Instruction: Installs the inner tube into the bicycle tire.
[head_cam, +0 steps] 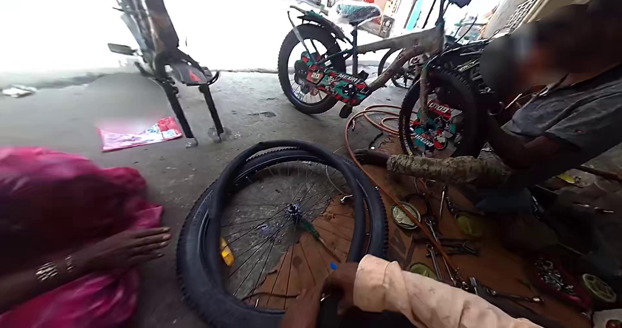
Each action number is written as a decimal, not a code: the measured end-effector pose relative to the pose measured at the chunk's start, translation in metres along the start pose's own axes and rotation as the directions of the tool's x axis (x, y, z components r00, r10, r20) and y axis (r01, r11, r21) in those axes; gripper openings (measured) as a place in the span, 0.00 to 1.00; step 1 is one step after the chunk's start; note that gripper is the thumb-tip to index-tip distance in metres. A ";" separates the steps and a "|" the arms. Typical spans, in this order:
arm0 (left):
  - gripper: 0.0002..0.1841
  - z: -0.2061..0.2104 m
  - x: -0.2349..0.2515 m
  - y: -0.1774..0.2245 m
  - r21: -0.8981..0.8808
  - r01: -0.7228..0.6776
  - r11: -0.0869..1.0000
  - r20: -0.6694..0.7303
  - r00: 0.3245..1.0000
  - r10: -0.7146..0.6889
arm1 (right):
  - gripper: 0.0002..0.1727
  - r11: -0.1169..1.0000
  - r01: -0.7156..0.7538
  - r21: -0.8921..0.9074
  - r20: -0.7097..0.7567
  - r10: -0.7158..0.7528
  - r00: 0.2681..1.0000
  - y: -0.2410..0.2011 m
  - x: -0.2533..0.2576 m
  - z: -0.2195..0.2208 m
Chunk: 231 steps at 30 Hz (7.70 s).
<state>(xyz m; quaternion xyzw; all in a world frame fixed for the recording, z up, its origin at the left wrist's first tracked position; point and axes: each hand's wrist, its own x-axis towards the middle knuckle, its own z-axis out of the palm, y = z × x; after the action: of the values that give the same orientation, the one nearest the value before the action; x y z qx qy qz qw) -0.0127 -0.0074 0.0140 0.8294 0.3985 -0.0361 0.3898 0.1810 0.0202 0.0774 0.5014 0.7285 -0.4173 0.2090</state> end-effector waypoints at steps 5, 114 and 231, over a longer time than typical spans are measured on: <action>0.46 0.001 0.006 -0.001 0.136 -0.051 0.989 0.097 0.995 0.038 | 0.16 0.992 -0.022 -0.126 -0.659 -0.067 0.749 0.097 0.001 0.005; 0.38 -0.053 -0.012 -0.004 -0.304 0.046 0.952 -0.254 0.959 -0.127 | 0.31 0.950 -0.253 -0.182 -0.788 0.013 0.615 0.091 -0.051 0.026; 0.33 0.016 0.005 -0.016 0.353 0.084 0.932 -0.074 0.995 -0.061 | 0.11 0.998 -0.066 0.009 -0.334 0.066 0.940 0.065 0.029 0.039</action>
<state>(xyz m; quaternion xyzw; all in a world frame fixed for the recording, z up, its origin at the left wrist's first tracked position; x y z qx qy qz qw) -0.0159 -0.0091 -0.0087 0.8717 0.4276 -0.0962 0.2193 0.2235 0.0147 0.0083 0.5889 0.7366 -0.3182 0.0968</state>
